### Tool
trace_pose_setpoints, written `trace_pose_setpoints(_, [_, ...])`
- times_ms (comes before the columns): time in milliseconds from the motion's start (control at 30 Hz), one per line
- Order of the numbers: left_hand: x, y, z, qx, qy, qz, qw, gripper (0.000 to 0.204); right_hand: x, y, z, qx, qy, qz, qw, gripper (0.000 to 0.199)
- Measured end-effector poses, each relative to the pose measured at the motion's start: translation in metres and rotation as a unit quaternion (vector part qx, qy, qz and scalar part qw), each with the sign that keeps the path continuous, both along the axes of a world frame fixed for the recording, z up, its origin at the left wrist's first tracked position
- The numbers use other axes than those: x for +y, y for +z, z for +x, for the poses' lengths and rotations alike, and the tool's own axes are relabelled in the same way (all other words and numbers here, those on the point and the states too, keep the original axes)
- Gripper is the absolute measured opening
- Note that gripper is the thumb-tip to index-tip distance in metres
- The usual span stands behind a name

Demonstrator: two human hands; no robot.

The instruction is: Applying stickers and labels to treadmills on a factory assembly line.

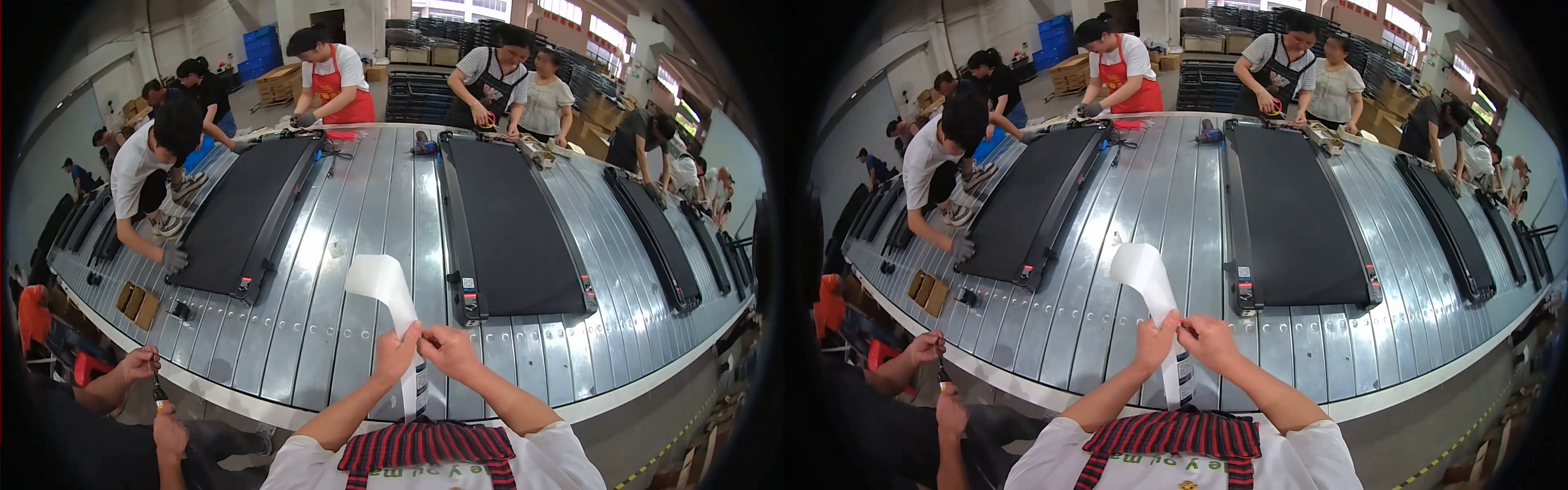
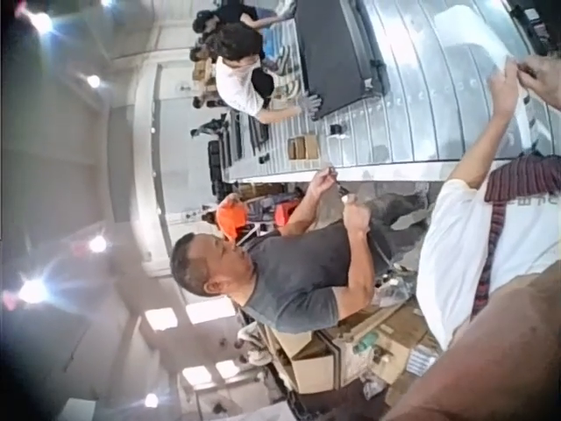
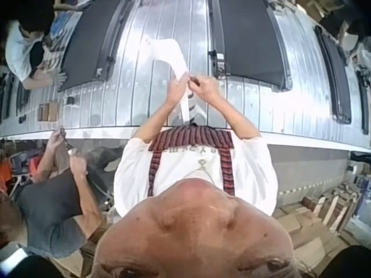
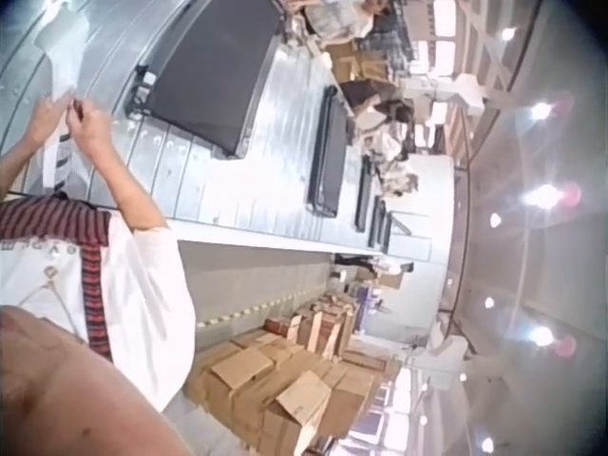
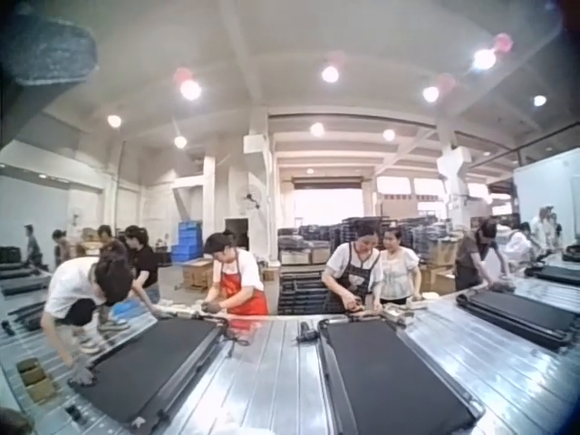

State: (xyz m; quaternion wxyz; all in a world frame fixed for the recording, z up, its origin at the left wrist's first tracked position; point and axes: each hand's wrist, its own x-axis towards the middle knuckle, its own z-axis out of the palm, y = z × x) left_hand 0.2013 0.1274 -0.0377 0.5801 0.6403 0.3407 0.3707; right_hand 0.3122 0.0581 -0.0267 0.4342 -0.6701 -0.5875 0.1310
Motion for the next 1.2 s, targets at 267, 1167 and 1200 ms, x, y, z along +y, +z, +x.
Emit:
trace_pose_setpoints(267, [-0.005, 0.014, -0.012, 0.021, 0.097, -0.065, 0.993, 0.041, -0.005, 0.013, -0.012, -0.013, -0.004, 0.065, 0.998, 0.018])
trace_pose_setpoints(1167, [-0.126, 0.022, 0.062, -0.002, 0.176, 0.03, 0.984, 0.035, -0.096, -0.003, 0.114, 0.304, 0.048, 0.051, 0.95, 0.007])
trace_pose_setpoints(1200, [-0.121, 0.021, 0.055, 0.021, 0.182, 0.035, 0.982, 0.035, -0.096, 0.003, 0.115, 0.302, 0.053, 0.054, 0.95, 0.007])
